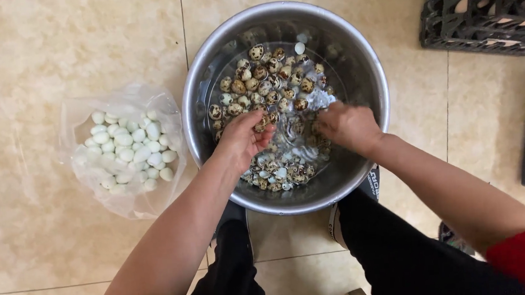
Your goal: The person is peeling boiled quail eggs by hand and placing the finished eggs into a clear plastic bag.
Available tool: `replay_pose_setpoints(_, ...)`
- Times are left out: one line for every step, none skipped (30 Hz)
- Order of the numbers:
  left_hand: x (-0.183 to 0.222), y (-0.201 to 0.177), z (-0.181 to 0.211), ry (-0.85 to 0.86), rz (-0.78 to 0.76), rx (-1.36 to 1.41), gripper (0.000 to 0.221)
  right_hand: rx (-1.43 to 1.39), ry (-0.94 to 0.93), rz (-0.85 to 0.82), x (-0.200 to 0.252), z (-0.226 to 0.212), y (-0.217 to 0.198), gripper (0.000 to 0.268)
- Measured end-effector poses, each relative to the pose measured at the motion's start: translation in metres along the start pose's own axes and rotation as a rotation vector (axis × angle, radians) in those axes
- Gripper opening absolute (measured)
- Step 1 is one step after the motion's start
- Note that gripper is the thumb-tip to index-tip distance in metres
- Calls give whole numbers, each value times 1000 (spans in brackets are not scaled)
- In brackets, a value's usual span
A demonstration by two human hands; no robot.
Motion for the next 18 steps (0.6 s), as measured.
replay_pose_setpoints(-4,-6,-5,-2,5,0,25,-4,-2,-3,6,-7,-20,25)
replay_pose_setpoints(-10,-9,-8,9,-8,19,29,-148,-127,-241,14,-24,-19,23)
replay_pose_setpoints(-16,-12,-11,20,-20,37,37,-292,-251,-478,28,-42,-22,30)
replay_pose_setpoints(-16,-11,-14,17,-17,38,37,-294,-252,-482,27,-42,-13,30)
replay_pose_setpoints(-16,-8,-16,26,-39,27,41,-212,-212,-509,27,-36,-1,36)
replay_pose_setpoints(-17,-3,-17,37,-64,15,45,-128,-169,-532,27,-29,10,43)
replay_pose_setpoints(-13,0,-18,35,-64,13,45,-129,-167,-533,35,-38,30,43)
replay_pose_setpoints(-10,4,-18,34,-67,9,47,-27,-208,-560,44,-46,52,37)
replay_pose_setpoints(-7,8,-18,32,-69,5,48,75,-249,-587,53,-54,73,34)
replay_pose_setpoints(-7,8,-19,31,-70,4,48,74,-248,-588,53,-57,56,34)
replay_pose_setpoints(-8,8,-20,26,-80,9,46,131,-305,-579,53,-64,38,28)
replay_pose_setpoints(-8,7,-21,20,-88,14,45,185,-365,-571,55,-72,21,24)
replay_pose_setpoints(-4,8,-22,18,-86,14,45,183,-366,-573,55,-67,21,24)
replay_pose_setpoints(-1,9,-23,-4,-77,17,46,90,-359,-595,55,-63,22,29)
replay_pose_setpoints(2,9,-25,-26,-67,21,48,-3,-352,-616,56,-60,22,36)
replay_pose_setpoints(-2,6,-28,-26,-66,18,48,-5,-351,-614,54,-60,23,36)
replay_pose_setpoints(-5,2,-31,-21,-61,-33,49,16,-313,-584,49,-57,22,36)
replay_pose_setpoints(-9,-1,-35,-16,-57,-84,51,38,-273,-553,47,-53,22,36)
Point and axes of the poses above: each hand's wrist, its own x-axis away from the middle knuckle, its own y-axis out of the palm, z = x × y, the point moved 9 cm from there along -x, towards the middle knuckle, and after that the axes turned 14 degrees about x, right-handed, at the moved point
